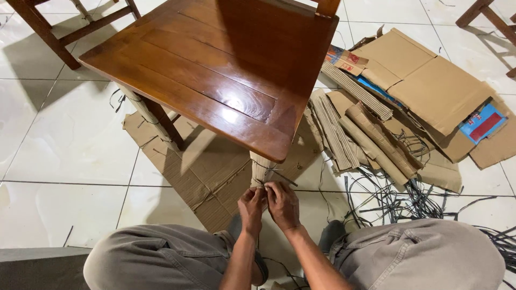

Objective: Wrapping a wooden chair leg with cardboard and securing it with string for transport

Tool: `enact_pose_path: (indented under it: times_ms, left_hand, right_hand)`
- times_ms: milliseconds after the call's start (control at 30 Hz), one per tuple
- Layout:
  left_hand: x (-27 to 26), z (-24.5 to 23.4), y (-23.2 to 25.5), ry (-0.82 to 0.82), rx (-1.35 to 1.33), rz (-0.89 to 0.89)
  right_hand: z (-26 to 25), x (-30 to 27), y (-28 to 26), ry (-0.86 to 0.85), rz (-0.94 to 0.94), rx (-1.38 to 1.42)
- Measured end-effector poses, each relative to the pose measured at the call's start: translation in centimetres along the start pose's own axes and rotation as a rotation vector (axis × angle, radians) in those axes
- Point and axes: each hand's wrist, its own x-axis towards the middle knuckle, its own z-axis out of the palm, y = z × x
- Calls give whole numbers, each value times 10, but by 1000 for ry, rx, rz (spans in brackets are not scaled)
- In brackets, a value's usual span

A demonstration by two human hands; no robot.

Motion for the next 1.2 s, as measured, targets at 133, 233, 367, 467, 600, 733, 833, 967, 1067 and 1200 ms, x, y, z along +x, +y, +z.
enact_pose_path:
  times_ms: [133,233,367,467,600,733,833,967,1067,1200]
  left_hand:
    - [3,-2,-5,-10,13,43]
    - [1,0,-3,-2,25,73]
    - [0,0,-2,0,48,102]
    - [0,-2,-4,-10,67,151]
    - [-7,-2,3,-8,133,177]
    - [-13,-3,8,23,293,211]
    - [-17,0,11,23,291,223]
    - [-20,1,5,47,257,228]
    - [-9,-6,-12,18,205,194]
    - [-5,-7,-19,18,197,159]
  right_hand:
    - [8,-5,12,-32,-35,-34]
    - [14,-9,20,-65,-45,-26]
    - [10,-9,18,-54,-73,11]
    - [11,-9,20,-61,-60,-9]
    - [13,-7,27,-71,-68,10]
    - [5,-2,18,-114,-46,81]
    - [3,-2,16,-141,-22,105]
    - [6,-2,18,-148,10,166]
    - [10,-2,24,-185,51,228]
    - [2,1,16,-206,91,284]
